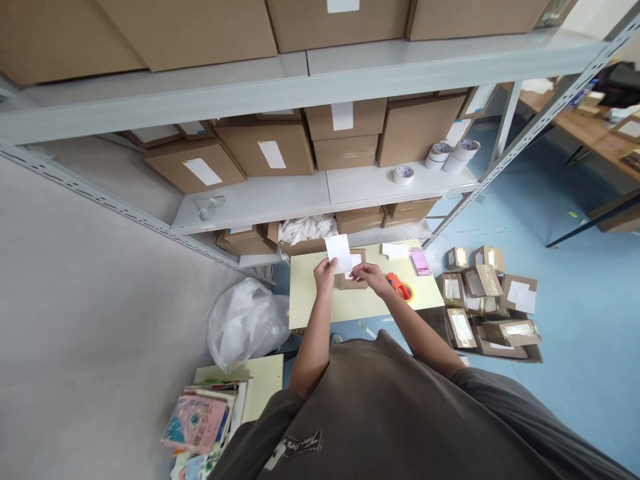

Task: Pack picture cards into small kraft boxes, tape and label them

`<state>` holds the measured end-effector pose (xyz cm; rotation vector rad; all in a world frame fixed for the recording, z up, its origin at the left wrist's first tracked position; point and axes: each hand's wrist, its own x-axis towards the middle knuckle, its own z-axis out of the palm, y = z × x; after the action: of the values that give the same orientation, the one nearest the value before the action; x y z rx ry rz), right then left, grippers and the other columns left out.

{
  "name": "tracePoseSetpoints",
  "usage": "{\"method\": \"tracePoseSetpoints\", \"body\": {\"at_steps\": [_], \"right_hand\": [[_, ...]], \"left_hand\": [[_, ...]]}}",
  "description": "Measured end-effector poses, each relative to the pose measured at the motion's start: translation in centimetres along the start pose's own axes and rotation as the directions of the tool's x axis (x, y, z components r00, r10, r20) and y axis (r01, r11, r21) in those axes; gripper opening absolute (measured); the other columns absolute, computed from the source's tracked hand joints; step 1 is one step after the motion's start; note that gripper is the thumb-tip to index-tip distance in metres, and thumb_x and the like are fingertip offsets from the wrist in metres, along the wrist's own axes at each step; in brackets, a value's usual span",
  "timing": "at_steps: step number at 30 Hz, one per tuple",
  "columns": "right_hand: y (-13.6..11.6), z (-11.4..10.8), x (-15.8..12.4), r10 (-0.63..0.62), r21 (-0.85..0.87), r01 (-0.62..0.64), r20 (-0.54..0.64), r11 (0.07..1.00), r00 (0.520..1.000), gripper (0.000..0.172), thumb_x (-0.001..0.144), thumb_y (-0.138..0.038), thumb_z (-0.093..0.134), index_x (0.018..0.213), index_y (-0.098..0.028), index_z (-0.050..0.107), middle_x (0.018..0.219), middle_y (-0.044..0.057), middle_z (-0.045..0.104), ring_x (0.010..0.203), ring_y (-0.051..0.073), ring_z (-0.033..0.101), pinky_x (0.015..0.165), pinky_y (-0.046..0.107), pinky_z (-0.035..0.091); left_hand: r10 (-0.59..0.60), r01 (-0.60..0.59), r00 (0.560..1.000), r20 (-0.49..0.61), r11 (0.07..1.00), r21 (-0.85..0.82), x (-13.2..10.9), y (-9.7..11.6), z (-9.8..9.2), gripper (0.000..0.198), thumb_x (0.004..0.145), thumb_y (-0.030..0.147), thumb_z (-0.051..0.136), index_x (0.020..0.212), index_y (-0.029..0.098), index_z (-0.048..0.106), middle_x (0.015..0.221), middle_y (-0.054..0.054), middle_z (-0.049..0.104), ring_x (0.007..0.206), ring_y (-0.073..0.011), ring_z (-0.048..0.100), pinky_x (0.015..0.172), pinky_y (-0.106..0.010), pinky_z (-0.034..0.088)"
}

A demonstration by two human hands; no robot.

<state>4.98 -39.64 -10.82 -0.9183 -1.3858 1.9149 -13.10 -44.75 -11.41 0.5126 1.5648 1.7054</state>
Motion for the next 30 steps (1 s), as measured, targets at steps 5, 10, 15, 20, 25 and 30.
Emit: {"method": "tracePoseSetpoints", "body": {"at_steps": [5,10,15,20,25,30], "right_hand": [[-0.3,-2.4,-0.9,0.016,0.029,-0.016,-0.005,0.999,1.0,0.037,0.076,-0.054,0.089,0.087,-0.021,0.076,0.089,0.006,0.081,0.077,0.018,0.072,0.075,0.032,0.054],[-0.7,-4.8,-1.8,0.002,0.061,-0.002,0.005,0.998,1.0,0.039,0.078,-0.058,0.088,0.086,-0.021,0.076,0.086,0.005,0.08,0.078,0.018,0.072,0.077,0.032,0.054],[-1.0,-7.4,-2.9,-0.051,0.064,0.05,0.017,0.997,0.999,0.043,0.079,-0.063,0.086,0.087,-0.022,0.075,0.083,0.004,0.079,0.078,0.019,0.071,0.076,0.032,0.054],[-0.9,-10.0,-4.1,-0.141,0.025,0.141,-0.015,0.99,0.99,0.041,0.083,-0.063,0.084,0.088,-0.023,0.075,0.081,0.004,0.076,0.079,0.021,0.07,0.078,0.034,0.055],[-0.9,-12.5,-5.7,-0.185,-0.066,0.181,-0.061,0.981,0.981,0.04,0.086,-0.064,0.079,0.088,-0.024,0.073,0.081,0.003,0.074,0.08,0.022,0.069,0.081,0.035,0.055],[-1.8,-13.8,-6.8,-0.206,-0.174,0.188,-0.093,0.967,0.974,0.038,0.088,-0.061,0.078,0.083,-0.024,0.071,0.08,0.004,0.074,0.079,0.022,0.069,0.078,0.035,0.054]], "left_hand": [[0.017,-0.017,1.0,-0.006,0.999,0.036,-1.5,0.0,2.6,0.047,0.072,0.058,0.09,0.09,0.015,0.08,0.091,-0.007,0.08,0.089,-0.0241,0.072,0.076,-0.028,0.054],[0.003,-0.003,1.0,0.002,0.998,0.059,-2.7,-0.6,5.1,0.046,0.075,0.057,0.088,0.093,0.015,0.08,0.094,-0.008,0.08,0.091,-0.0251,0.073,0.078,-0.03,0.055],[0.133,-0.107,0.987,-0.09,0.963,0.246,-4.5,-0.5,7.4,0.057,0.067,0.036,0.098,0.118,0.02,0.08,0.122,-0.011,0.079,0.11,-0.0271,0.072,0.093,-0.033,0.055],[0.013,-0.116,0.931,0.365,0.958,0.262,-7.1,-0.4,10.1,0.034,0.075,0.045,0.094,0.096,0.019,0.086,0.1,-0.012,0.082,0.094,-0.0279,0.075,0.087,-0.037,0.059],[0.029,-0.15,0.884,0.466,0.963,0.224,-8.9,-1.3,12.5,0.038,0.075,0.047,0.093,0.101,0.021,0.088,0.105,-0.012,0.083,0.099,-0.0304,0.077,0.089,-0.04,0.063],[-0.008,-0.132,0.871,0.492,0.959,0.249,-8.6,-2.1,13.6,0.029,0.079,0.044,0.089,0.094,0.02,0.088,0.086,-0.01,0.081,0.095,-0.03,0.077,0.086,-0.038,0.062]]}}
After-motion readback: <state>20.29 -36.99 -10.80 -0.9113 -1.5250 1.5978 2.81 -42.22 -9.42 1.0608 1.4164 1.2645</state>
